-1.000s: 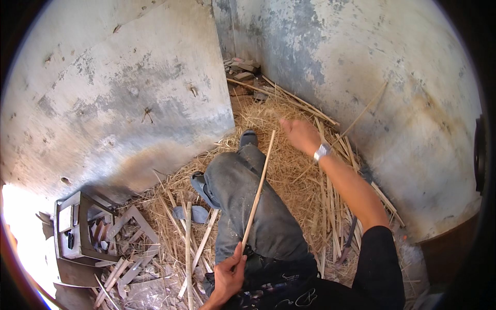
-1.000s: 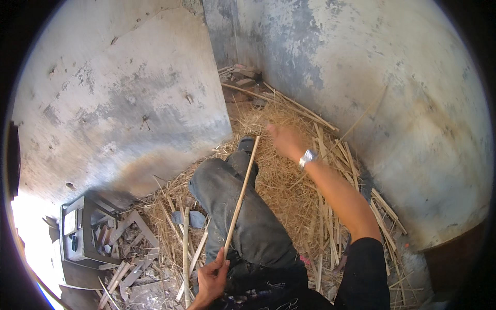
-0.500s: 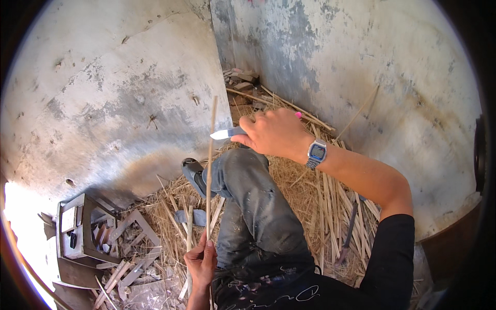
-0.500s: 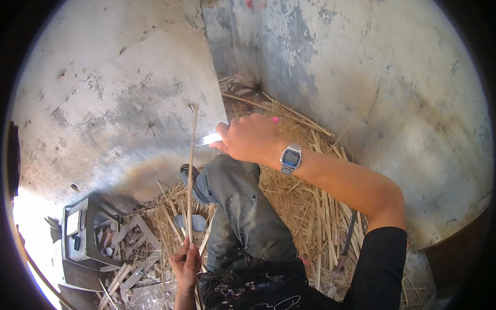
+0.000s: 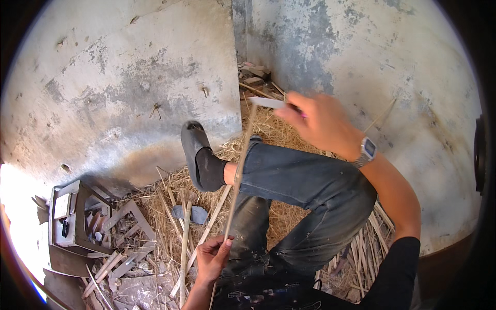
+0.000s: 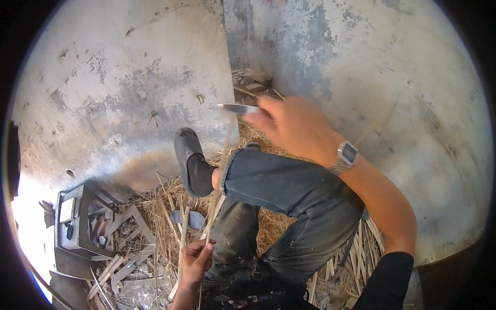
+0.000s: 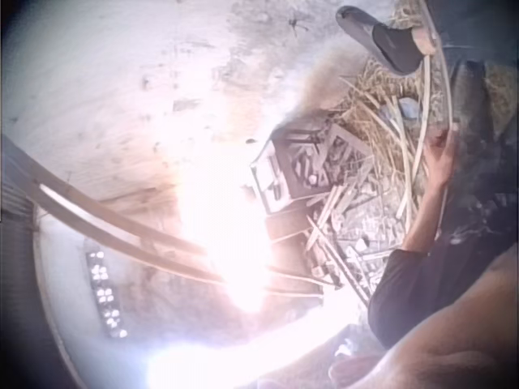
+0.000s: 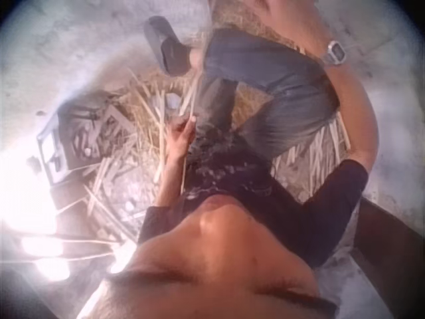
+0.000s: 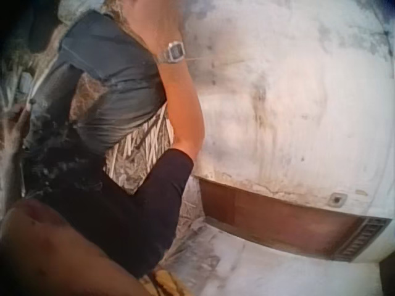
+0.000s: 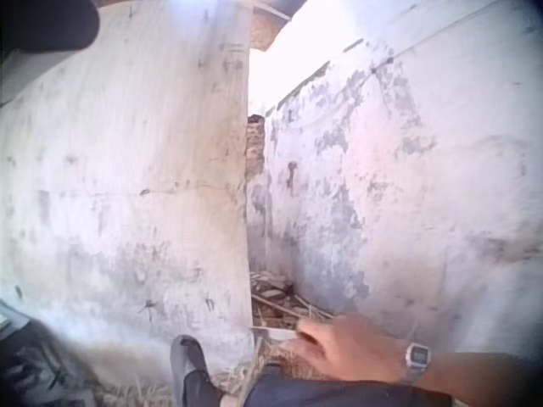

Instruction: The person shaves a long bamboo slat with a knife while sitting on the floor.

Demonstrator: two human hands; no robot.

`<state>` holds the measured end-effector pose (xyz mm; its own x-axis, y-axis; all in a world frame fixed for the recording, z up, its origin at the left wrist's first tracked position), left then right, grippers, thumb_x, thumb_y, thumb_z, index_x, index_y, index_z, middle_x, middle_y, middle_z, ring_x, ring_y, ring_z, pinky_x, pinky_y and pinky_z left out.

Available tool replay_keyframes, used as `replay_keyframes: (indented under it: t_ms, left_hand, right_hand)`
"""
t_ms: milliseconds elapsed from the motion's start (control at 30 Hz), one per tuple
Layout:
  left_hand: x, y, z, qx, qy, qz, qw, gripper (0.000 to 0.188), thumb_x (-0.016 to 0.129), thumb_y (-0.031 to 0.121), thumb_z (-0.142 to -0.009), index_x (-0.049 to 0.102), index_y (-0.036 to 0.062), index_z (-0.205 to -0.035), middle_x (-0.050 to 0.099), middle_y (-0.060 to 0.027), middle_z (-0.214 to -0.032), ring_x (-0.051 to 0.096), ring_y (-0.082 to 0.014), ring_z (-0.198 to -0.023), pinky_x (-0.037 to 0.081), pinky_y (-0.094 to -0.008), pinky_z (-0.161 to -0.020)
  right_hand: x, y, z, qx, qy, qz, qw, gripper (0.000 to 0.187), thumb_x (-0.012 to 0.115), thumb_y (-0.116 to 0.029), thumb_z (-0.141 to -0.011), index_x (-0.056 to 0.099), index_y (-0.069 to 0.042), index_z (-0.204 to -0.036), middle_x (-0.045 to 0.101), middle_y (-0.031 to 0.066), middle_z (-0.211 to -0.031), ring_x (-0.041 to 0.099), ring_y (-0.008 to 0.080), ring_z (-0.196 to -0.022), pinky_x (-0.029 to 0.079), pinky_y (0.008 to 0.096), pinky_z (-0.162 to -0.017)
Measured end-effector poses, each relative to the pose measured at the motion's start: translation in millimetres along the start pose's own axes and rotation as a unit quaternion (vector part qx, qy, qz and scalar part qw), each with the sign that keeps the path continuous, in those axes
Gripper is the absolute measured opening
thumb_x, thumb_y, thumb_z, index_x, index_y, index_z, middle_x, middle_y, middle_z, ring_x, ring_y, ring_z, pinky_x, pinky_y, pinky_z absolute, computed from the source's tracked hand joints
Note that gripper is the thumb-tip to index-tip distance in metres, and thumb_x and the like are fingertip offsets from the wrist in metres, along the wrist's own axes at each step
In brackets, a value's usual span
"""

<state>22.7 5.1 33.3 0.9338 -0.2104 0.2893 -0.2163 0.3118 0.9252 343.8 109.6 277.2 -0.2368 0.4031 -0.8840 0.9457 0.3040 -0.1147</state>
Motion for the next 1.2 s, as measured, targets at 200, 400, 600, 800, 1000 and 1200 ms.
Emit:
replay_keyframes:
  t_ms: [200,400,600,800,1000,1200]
  left_hand:
    - [16,-29,-37,-0.039,-0.008,-0.077,0.996,0.033,0.074,0.016,-0.098,0.071,-0.0050,-0.123,0.056,0.0033,-0.067,0.043,-0.0024,-0.052,0.030,-0.0217,-0.046]
    - [34,-34,-51,-0.037,-0.034,-0.202,0.978,0.038,0.077,0.019,-0.096,0.070,-0.0017,-0.127,0.060,0.0044,-0.070,0.047,-0.0013,-0.062,0.038,-0.0215,-0.054]
    - [36,-44,-51,0.048,-0.044,-0.267,0.962,0.040,0.077,0.021,-0.095,0.070,0.0019,-0.130,0.058,-0.0007,-0.066,0.045,-0.0022,-0.063,0.040,-0.0230,-0.056]
    - [32,-43,-43,0.042,-0.053,-0.267,0.961,0.040,0.076,0.021,-0.096,0.069,0.0015,-0.130,0.069,-0.0044,-0.076,0.053,-0.0021,-0.072,0.048,-0.0235,-0.064]
    - [28,-46,-49,0.016,-0.062,-0.268,0.961,0.039,0.074,0.021,-0.097,0.069,-0.0013,-0.128,0.076,-0.0050,-0.090,0.058,-0.0022,-0.080,0.052,-0.0237,-0.073]
    - [36,-48,-50,0.008,-0.064,-0.228,0.972,0.039,0.073,0.020,-0.098,0.068,-0.0037,-0.128,0.064,0.0014,-0.076,0.050,-0.0008,-0.069,0.043,-0.0223,-0.062]
  right_hand:
    - [31,64,40,0.156,-0.018,-0.131,0.979,0.045,0.053,-0.040,-0.107,0.073,-0.002,-0.095,0.054,0.0115,-0.057,0.054,0.0208,-0.054,0.045,0.0366,-0.059]
    - [80,62,51,0.187,0.009,-0.247,0.951,0.027,0.058,-0.008,-0.102,0.067,-0.004,-0.126,0.061,0.0123,-0.069,0.060,0.0167,-0.062,0.049,0.0349,-0.063]
    - [117,99,60,0.198,-0.054,-0.183,0.961,0.041,0.054,-0.004,-0.101,0.064,-0.011,-0.140,0.061,0.0109,-0.071,0.060,0.0146,-0.062,0.048,0.0333,-0.062]
    - [117,119,76,0.233,-0.079,-0.194,0.950,0.038,0.057,-0.006,-0.101,0.067,-0.016,-0.137,0.060,0.0047,-0.066,0.059,0.0108,-0.058,0.048,0.0296,-0.059]
    - [131,107,76,0.165,0.029,-0.029,0.985,0.040,0.060,-0.005,-0.096,0.069,-0.016,-0.133,0.054,0.0182,-0.065,0.045,0.0166,-0.049,0.041,0.0337,-0.053]
    - [135,105,72,0.169,-0.011,-0.079,0.982,0.041,0.061,-0.007,-0.092,0.072,-0.022,-0.129,0.060,0.0203,-0.067,0.054,0.0312,-0.050,0.042,0.0424,-0.053]
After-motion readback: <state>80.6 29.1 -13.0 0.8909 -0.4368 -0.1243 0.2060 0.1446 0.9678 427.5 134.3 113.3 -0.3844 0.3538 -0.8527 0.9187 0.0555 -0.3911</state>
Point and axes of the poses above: each hand's wrist, its own z-axis away from the middle knuckle, its own x-axis out of the palm, y = z × x, the point moved 2 cm from there along -z, towards the middle knuckle
